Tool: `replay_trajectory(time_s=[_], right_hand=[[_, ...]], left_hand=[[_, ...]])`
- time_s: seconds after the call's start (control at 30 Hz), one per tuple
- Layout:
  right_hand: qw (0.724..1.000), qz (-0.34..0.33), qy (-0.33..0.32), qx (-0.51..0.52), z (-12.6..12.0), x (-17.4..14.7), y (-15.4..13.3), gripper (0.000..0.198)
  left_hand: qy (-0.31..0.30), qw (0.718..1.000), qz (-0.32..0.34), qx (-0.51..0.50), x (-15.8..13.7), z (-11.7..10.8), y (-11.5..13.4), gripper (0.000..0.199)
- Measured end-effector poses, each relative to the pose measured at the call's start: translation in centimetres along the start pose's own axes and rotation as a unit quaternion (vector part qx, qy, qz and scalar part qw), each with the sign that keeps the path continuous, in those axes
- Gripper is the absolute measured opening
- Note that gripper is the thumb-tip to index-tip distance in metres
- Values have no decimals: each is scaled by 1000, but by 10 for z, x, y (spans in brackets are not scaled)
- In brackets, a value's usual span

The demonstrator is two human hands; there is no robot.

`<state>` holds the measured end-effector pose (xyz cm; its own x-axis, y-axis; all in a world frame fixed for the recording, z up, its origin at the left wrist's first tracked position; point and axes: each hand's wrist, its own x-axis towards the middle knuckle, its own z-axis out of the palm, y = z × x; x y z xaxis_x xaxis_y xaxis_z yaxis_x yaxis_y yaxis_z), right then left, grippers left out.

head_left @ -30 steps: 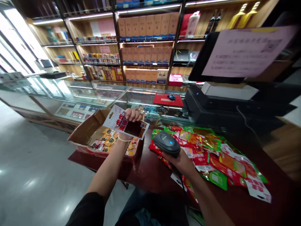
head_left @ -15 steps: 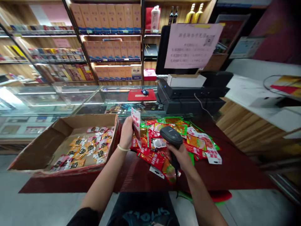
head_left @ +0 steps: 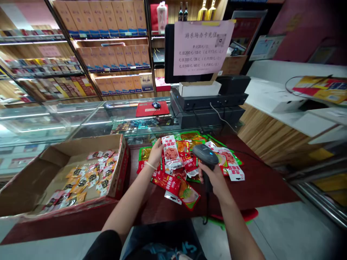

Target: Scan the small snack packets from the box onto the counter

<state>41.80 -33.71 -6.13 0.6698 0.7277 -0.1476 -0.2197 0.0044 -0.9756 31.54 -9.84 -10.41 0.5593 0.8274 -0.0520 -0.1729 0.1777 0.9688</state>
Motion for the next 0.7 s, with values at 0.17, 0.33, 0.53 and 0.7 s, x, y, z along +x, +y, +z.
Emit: replay_trajectory(time_s=[0.17, 0.33, 0.53, 0.7], right_hand=[[1000, 11, -7, -2, 11, 3, -2, 35], [999, -2, -32, -10, 30, 2, -10, 33], [991, 1, -114, -66, 72, -2, -31, 35], [977, -16, -187, -104, 131, -5, -43, 35]], left_hand=[[32, 999, 38, 4, -6, -10, 13, 42], [41, 997, 66, 0, -26, -19, 41, 33], [8, 990, 141, -14, -69, -43, 99, 25], [27, 976, 200, 76, -106, -100, 144, 21]])
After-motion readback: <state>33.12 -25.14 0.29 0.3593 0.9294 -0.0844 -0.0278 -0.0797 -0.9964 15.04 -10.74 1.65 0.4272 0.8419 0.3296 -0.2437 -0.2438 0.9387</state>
